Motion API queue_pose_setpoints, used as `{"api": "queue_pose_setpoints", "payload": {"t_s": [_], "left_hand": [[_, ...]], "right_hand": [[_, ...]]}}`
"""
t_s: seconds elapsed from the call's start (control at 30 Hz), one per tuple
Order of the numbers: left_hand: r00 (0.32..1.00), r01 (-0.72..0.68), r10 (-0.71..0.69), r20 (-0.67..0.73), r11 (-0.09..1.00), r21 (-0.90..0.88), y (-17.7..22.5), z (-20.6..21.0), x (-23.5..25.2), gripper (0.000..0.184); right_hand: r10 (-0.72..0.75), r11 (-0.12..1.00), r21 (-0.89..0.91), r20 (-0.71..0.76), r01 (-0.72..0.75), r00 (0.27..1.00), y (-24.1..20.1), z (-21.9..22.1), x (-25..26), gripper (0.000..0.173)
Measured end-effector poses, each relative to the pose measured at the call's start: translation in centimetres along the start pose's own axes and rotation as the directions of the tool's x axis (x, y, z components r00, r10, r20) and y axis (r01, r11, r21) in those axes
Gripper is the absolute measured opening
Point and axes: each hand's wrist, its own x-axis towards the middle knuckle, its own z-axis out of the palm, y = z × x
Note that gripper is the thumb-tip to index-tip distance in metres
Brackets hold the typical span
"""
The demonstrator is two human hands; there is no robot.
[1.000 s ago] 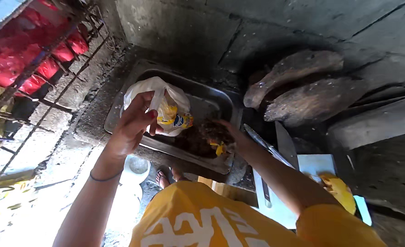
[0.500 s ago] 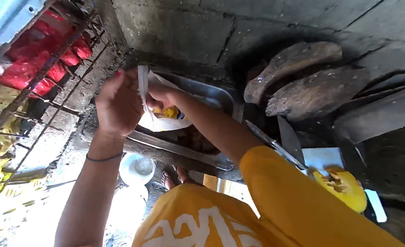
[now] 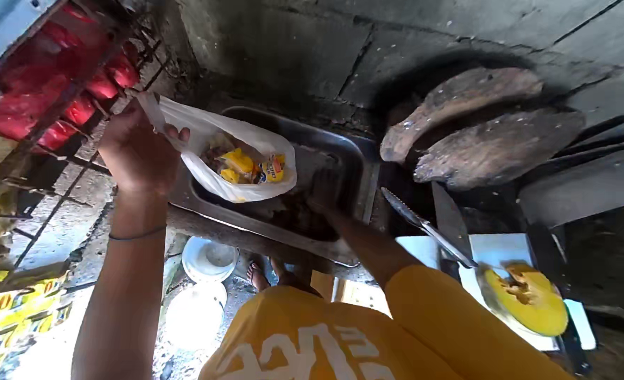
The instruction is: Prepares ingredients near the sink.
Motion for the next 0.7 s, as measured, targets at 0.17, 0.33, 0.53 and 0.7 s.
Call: {"api": "queue_pose_setpoints", "payload": {"t_s": [0.17,0.33,0.53,0.7], "left_hand": [[1.000,-0.030,0.030,0.004,0.999,0.042,0.1,0.5,0.0,0.037],[1.000,-0.027,0.027,0.006,0.998,0.060,0.3,0.5,0.2,0.035],[1.000,-0.001,0.000,0.008,0.995,0.105,0.4,0.8,-0.2,0.038],[0.997,-0.044,0.037,0.073,0.995,0.093,0.0,-0.2,-0.2,0.041]], "right_hand": [[-0.379,0.925,0.245,0.524,0.291,0.763,-4.6,0.1,-4.6,0.045],[-0.548,0.834,0.247,0.468,0.493,0.693,-4.6,-0.6,-2.3,0.035],[-0.427,0.858,0.060,0.635,0.509,0.644,-2.1,0.2,-3.1,0.037],[-0.105,0.953,-0.150,0.653,0.263,0.750,1.1,-7.4,0.9,0.037]]}}
